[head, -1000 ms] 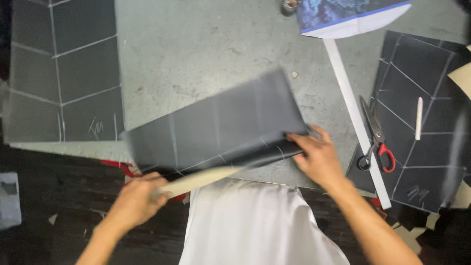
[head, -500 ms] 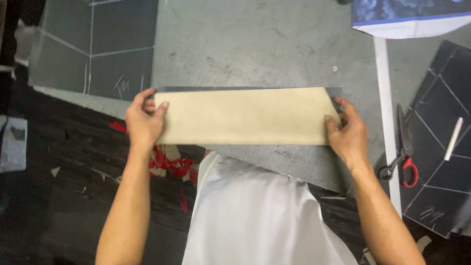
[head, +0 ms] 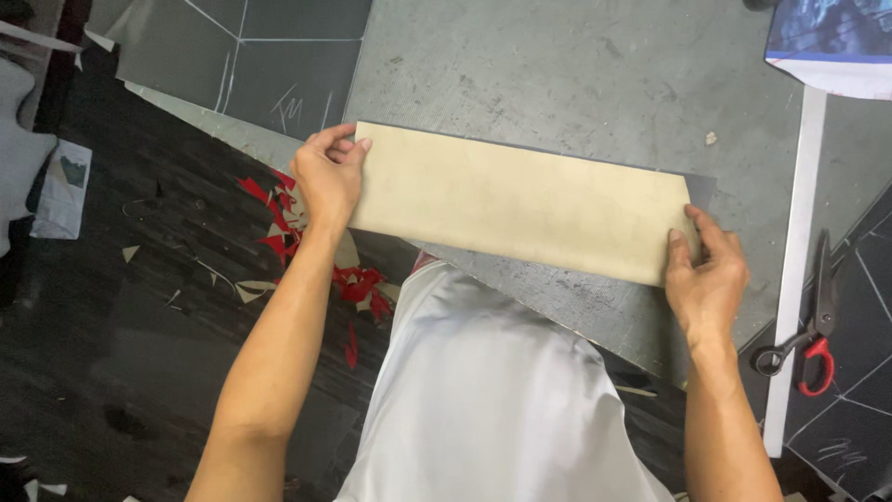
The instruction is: The person uses scissors to trim a printed sheet and then cuts a dark gray sheet with white grid lines. They repeatedly reposition the sheet and make curved cuts along the edges. The person also handles a small padlock and a metal nut, placing them on the sheet during the process.
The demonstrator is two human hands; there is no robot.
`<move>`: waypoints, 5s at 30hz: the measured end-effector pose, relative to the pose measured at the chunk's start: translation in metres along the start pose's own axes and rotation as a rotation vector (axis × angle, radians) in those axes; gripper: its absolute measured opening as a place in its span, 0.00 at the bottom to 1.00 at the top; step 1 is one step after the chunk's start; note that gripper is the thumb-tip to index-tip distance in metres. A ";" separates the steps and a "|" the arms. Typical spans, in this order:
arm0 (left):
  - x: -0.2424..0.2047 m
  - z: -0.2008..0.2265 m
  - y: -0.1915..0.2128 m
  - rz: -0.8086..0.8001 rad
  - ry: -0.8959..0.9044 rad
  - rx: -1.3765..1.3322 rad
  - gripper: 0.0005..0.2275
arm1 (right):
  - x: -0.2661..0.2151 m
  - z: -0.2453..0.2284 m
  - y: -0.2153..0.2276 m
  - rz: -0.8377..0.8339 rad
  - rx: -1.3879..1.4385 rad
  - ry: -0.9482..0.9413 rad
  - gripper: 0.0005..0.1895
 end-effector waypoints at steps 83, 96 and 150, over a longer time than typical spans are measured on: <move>-0.208 0.250 -0.233 -0.821 -0.847 0.011 0.17 | -0.100 0.059 0.118 0.412 -0.142 -0.207 0.16; -0.221 0.225 -0.246 -0.776 -0.956 0.075 0.27 | -0.109 0.120 0.119 0.140 -0.182 -0.397 0.28; -0.219 0.213 -0.251 -0.708 -1.007 0.061 0.14 | -0.140 0.085 0.034 -0.500 0.506 -0.706 0.25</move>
Point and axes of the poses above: each hand's wrist, its own x-axis towards the middle knuckle, its own y-axis out of the back of the hand, z = x × y, the point moved 6 cm from there along x, towards the middle knuckle, and after that the axes turned 1 degree about z, right-handed, at the moved point
